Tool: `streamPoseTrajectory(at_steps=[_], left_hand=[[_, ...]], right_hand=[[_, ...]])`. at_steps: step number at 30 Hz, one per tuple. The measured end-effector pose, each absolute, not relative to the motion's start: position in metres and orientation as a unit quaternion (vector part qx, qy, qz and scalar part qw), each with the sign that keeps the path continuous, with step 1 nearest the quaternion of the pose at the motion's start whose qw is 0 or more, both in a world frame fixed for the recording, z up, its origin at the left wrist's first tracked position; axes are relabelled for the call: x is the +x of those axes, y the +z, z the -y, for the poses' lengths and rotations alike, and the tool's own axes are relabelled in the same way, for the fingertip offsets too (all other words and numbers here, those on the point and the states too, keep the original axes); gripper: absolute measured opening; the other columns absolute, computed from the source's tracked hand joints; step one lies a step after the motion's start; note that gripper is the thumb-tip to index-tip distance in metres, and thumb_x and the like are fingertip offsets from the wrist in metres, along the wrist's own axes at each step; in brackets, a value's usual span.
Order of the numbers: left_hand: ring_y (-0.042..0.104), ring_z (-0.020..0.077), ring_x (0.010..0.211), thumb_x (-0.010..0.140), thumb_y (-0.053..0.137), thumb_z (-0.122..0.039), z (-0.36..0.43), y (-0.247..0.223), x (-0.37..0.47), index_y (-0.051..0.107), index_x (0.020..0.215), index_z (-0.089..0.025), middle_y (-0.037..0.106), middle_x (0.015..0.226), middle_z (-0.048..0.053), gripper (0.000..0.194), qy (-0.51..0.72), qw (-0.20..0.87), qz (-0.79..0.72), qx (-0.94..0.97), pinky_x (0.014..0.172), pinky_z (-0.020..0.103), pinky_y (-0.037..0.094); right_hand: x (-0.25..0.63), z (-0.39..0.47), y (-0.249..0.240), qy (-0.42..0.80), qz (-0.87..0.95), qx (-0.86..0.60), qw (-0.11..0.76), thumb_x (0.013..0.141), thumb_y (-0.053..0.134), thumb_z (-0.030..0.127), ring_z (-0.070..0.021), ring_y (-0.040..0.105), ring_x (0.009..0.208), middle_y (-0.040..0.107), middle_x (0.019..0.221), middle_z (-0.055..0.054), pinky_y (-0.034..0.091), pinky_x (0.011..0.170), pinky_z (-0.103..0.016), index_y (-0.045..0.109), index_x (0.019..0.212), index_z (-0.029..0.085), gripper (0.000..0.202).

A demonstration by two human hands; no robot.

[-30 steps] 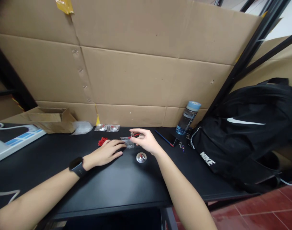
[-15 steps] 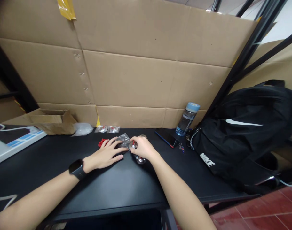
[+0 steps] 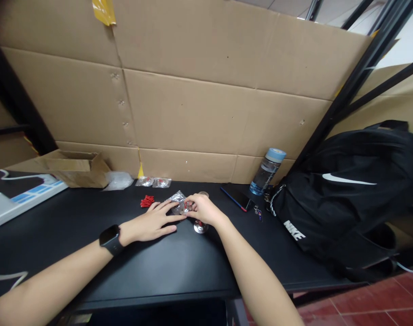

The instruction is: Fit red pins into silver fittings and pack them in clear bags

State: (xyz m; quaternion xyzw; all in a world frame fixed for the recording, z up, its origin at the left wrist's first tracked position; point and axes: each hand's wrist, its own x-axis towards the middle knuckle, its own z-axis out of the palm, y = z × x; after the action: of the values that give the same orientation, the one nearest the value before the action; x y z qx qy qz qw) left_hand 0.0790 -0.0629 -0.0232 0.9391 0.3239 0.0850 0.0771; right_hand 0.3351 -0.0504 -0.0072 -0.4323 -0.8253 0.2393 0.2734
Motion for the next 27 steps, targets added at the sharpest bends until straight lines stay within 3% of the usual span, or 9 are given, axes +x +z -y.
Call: streamPoseTrajectory(at_steps=[4,7,12,17,20,23,25,27], left_hand=[[0.02,0.0427,0.151,0.101,0.04,-0.06,0.064,-0.021,0.079,0.041,0.148,-0.053,0.024,0.167,0.003,0.047,0.085,0.086,-0.318,0.94,0.112,0.071,0.024],[0.019,0.0434,0.151,0.101,0.04,-0.06,0.065,-0.019,0.079,0.041,0.147,-0.053,0.022,0.168,0.002,0.047,0.08,0.1,-0.322,0.938,0.112,0.073,0.022],[0.014,0.0443,0.152,0.1,0.043,-0.059,0.065,-0.02,0.08,0.046,0.146,-0.051,0.016,0.169,0.002,0.047,0.089,0.105,-0.317,0.938,0.113,0.072,0.019],[0.013,0.0419,0.153,0.101,0.043,-0.057,0.064,-0.019,0.078,0.051,0.143,-0.051,0.013,0.17,-0.002,0.043,0.098,0.098,-0.305,0.942,0.116,0.068,0.018],[0.025,0.0361,0.15,0.103,0.042,-0.049,0.063,-0.011,0.079,0.067,0.128,-0.043,0.032,0.164,-0.002,0.035,0.151,0.087,-0.289,0.941,0.117,0.058,0.024],[0.047,0.0252,0.134,0.105,0.037,-0.028,0.061,-0.003,0.081,0.07,0.117,-0.032,0.059,0.141,0.003,0.035,0.237,0.075,-0.296,0.922,0.11,0.044,0.035],[0.054,0.0223,0.123,0.099,0.035,-0.013,0.058,-0.003,0.081,0.064,0.12,-0.028,0.065,0.129,0.005,0.039,0.277,0.059,-0.32,0.904,0.103,0.04,0.038],[0.054,0.023,0.12,0.094,0.04,-0.009,0.055,-0.006,0.082,0.06,0.123,-0.026,0.065,0.126,0.006,0.04,0.283,0.037,-0.343,0.895,0.098,0.04,0.038]], right_hand=[[0.334,0.049,-0.008,0.24,0.821,-0.441,0.272,0.078,0.077,0.01,-0.0112,0.066,0.069,0.069,0.097,-0.003,0.052,0.068,-0.023,0.068,0.114,0.02,0.039],[0.328,0.05,-0.005,0.123,0.833,-0.476,0.252,0.079,0.081,0.018,-0.0117,0.064,0.073,0.068,0.098,-0.001,0.05,0.074,-0.025,0.069,0.112,0.025,0.035],[0.315,0.048,0.0,-0.01,0.828,-0.519,0.211,0.085,0.078,0.039,-0.0191,0.064,0.1,0.065,0.112,-0.003,0.048,0.079,-0.027,0.065,0.119,0.03,0.038],[0.303,0.043,-0.004,-0.073,0.811,-0.549,0.188,0.092,0.068,0.04,-0.0227,0.063,0.102,0.063,0.114,-0.007,0.048,0.082,-0.031,0.065,0.118,0.025,0.03],[0.306,0.045,-0.001,-0.032,0.833,-0.513,0.208,0.091,0.07,0.036,-0.0217,0.063,0.1,0.063,0.114,-0.007,0.048,0.083,-0.031,0.065,0.117,0.025,0.029],[0.319,0.049,0.006,0.085,0.855,-0.436,0.267,0.09,0.07,0.038,-0.0174,0.063,0.092,0.064,0.113,-0.005,0.049,0.082,-0.029,0.061,0.124,0.025,0.037],[0.329,0.051,0.009,0.14,0.844,-0.419,0.304,0.097,0.059,0.032,-0.0152,0.062,0.084,0.066,0.105,-0.004,0.049,0.08,-0.028,0.059,0.126,0.022,0.03],[0.337,0.053,0.009,0.154,0.839,-0.421,0.309,0.096,0.055,0.021,-0.0144,0.06,0.081,0.066,0.101,-0.003,0.048,0.078,-0.027,0.06,0.122,0.021,0.027]])
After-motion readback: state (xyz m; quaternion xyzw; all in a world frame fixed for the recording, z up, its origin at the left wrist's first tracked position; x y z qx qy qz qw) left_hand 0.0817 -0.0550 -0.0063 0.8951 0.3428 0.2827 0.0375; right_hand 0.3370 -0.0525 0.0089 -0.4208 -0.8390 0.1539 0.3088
